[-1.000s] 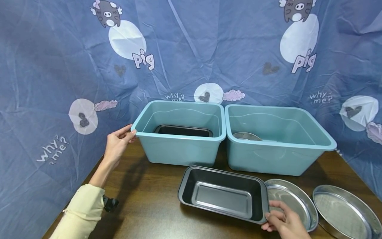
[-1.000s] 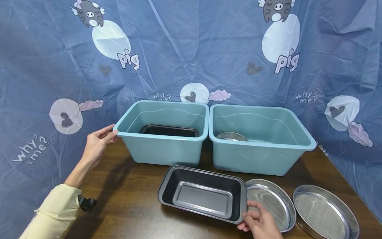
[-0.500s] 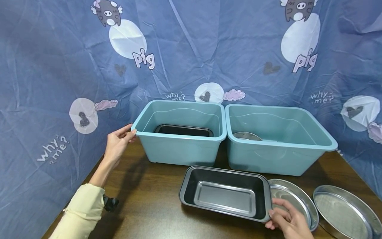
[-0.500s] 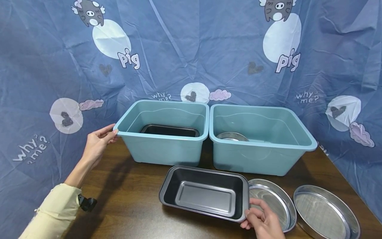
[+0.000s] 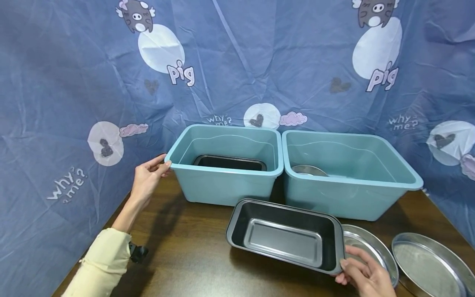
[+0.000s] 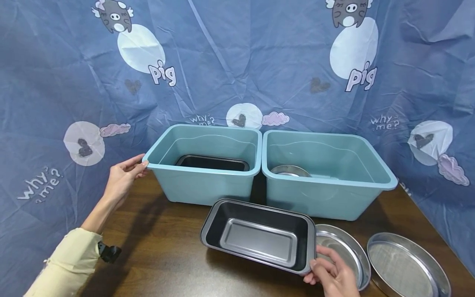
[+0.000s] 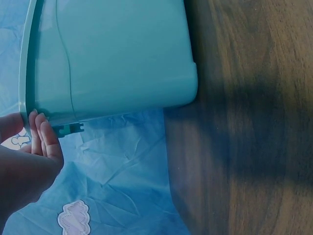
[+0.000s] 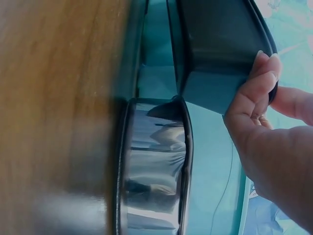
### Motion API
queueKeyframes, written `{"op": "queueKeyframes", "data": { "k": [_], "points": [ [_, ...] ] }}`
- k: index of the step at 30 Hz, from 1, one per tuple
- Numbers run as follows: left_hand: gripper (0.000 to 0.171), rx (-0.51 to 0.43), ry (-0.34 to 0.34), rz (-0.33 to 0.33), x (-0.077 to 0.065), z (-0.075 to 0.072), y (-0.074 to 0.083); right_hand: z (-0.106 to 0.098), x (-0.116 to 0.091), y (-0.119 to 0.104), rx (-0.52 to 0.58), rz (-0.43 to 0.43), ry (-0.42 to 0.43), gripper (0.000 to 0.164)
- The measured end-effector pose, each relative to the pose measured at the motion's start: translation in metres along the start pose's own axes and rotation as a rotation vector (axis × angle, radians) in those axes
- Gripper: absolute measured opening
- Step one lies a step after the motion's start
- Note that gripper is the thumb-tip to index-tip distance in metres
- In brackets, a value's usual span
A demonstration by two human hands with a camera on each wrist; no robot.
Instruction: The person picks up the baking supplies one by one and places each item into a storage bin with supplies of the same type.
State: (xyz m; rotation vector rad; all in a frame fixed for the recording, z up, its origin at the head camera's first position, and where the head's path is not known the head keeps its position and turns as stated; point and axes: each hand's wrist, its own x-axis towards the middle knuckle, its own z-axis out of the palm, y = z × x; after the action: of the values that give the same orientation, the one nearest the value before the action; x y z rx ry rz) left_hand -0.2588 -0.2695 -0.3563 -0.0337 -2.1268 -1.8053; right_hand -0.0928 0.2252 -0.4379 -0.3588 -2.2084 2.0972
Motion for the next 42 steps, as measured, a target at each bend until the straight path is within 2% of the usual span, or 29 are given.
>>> {"op": "queueKeyframes", "data": {
  "k": [5, 12, 20, 25, 30, 34, 39, 42],
  "points": [
    [0.047, -0.003, 0.000, 0.006, 0.000, 0.001, 0.000, -0.001, -0.001, -0.006, -0.002, 0.052, 0.011, 0.045],
    [0.046, -0.012, -0.001, 0.006, 0.001, 0.002, 0.000, -0.003, -0.002, -0.010, 0.042, 0.015, 0.007, 0.038],
    [0.046, -0.013, -0.003, 0.018, 0.001, 0.002, 0.000, -0.006, -0.005, -0.017, 0.090, 0.030, 0.024, 0.028],
    [0.046, 0.000, -0.004, 0.011, 0.001, 0.000, -0.001, -0.007, -0.007, -0.022, 0.144, 0.010, 0.015, 0.039],
    [0.046, 0.007, -0.002, 0.007, 0.000, 0.000, -0.002, -0.010, -0.008, -0.028, 0.153, 0.014, -0.005, 0.037],
    [0.046, 0.006, 0.003, 0.009, 0.000, -0.001, -0.002, -0.011, -0.008, -0.033, 0.191, -0.034, -0.033, 0.037],
    [0.046, 0.004, -0.006, 0.018, 0.000, -0.001, -0.003, -0.009, -0.005, -0.036, 0.287, -0.144, -0.090, 0.036],
    [0.047, 0.008, -0.010, 0.018, 0.001, -0.001, -0.002, -0.007, -0.002, -0.036, 0.341, -0.239, -0.139, 0.036]
  ]
}}
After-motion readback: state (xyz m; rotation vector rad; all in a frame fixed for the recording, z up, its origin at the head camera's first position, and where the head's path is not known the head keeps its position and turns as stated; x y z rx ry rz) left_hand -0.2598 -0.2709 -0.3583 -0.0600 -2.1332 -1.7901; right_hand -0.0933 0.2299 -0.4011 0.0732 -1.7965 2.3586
